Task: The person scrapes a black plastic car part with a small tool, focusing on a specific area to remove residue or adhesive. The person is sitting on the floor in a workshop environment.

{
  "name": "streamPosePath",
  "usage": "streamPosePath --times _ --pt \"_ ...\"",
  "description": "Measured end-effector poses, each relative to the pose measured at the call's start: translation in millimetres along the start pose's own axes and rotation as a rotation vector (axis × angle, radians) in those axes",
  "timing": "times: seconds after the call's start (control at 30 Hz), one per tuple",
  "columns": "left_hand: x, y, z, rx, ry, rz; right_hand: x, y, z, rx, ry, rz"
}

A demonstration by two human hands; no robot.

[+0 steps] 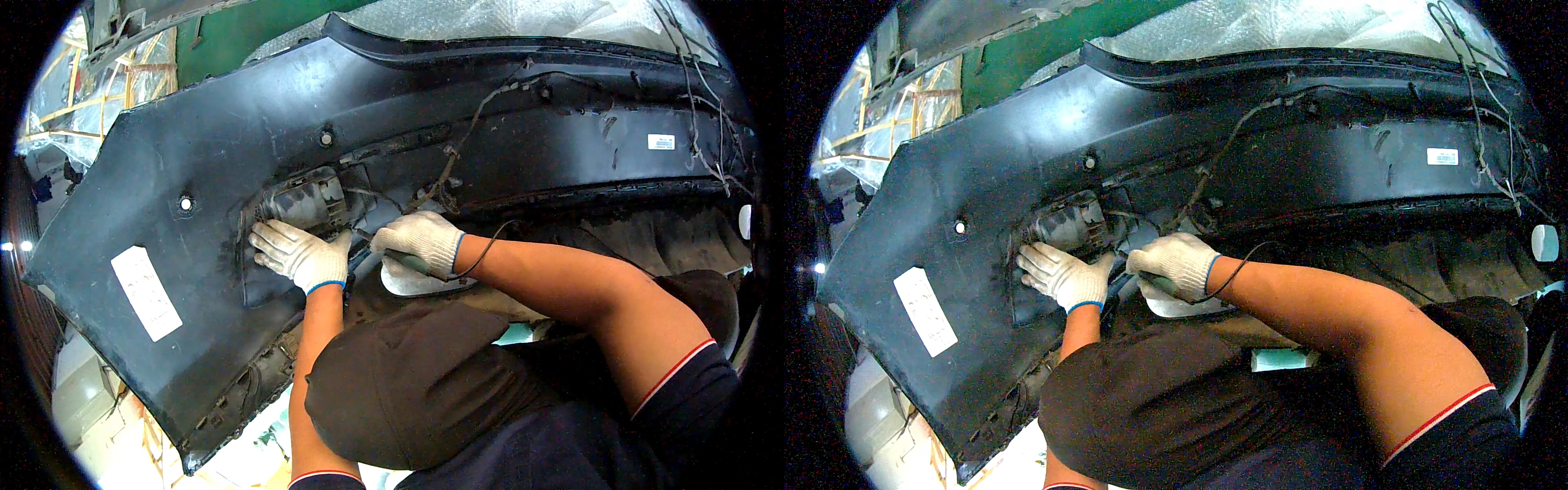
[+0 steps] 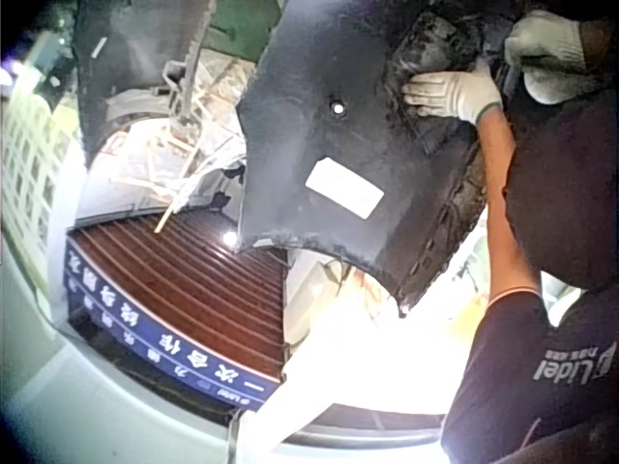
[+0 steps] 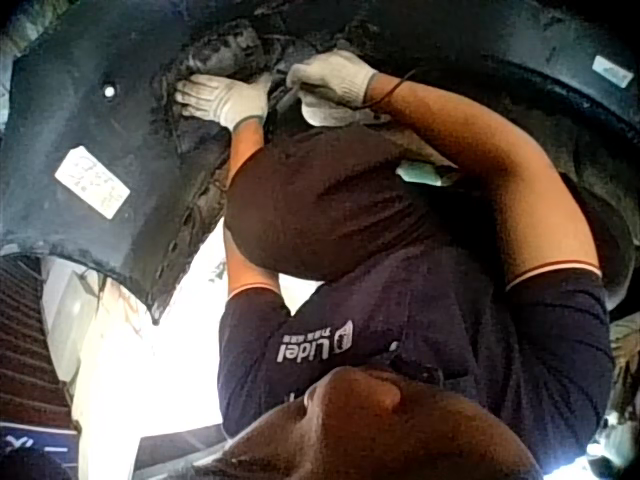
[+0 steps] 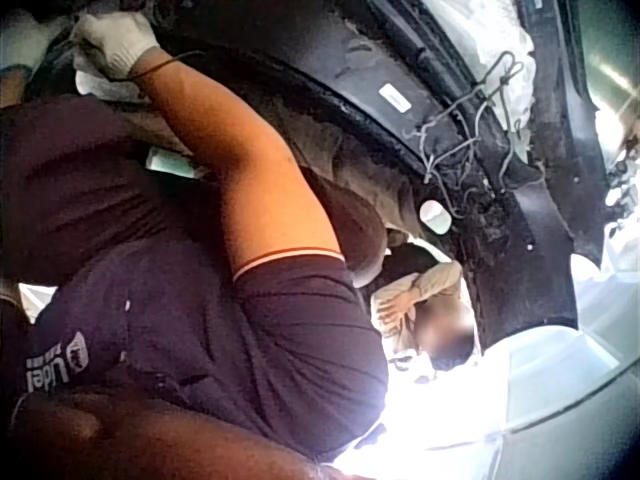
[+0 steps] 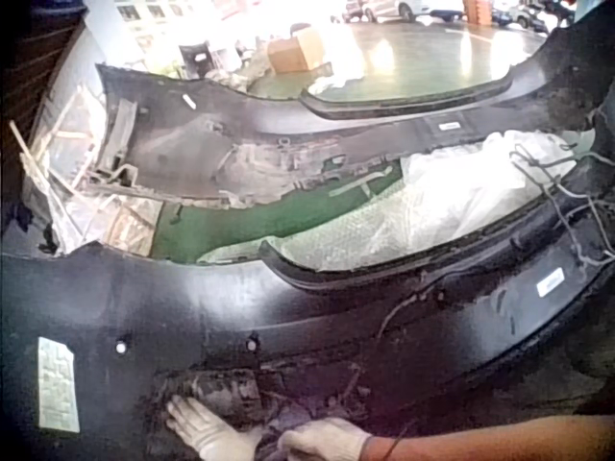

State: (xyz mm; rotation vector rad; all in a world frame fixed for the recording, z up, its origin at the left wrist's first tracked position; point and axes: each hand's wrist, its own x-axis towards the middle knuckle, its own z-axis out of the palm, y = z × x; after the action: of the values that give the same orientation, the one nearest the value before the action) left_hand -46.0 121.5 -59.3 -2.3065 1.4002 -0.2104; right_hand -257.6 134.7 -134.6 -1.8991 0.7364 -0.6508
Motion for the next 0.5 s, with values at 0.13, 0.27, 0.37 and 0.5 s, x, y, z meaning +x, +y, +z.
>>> streamPosePath --times 0.13,0.27,0.37,0.5 --pt "-0.3 -0.6 2.2 0.009 0.007 -0.001 0.2 -3.4 -1.5 0.026 0.053 -0.012" --pt "1.3 -1.2 4.0 0.014 0.022 -0.006 -0.8 0.1 -6.8 0.046 0.055 -0.040" --pt "1.9 -2.3 9.0 0.002 0.048 -0.004 0.5 1.9 -8.5 0.073 0.043 -0.028" --pt "1.4 -2.0 6.3 0.003 0.033 0.002 1.0 5.7 -6.6 0.052 0.016 -0.005"
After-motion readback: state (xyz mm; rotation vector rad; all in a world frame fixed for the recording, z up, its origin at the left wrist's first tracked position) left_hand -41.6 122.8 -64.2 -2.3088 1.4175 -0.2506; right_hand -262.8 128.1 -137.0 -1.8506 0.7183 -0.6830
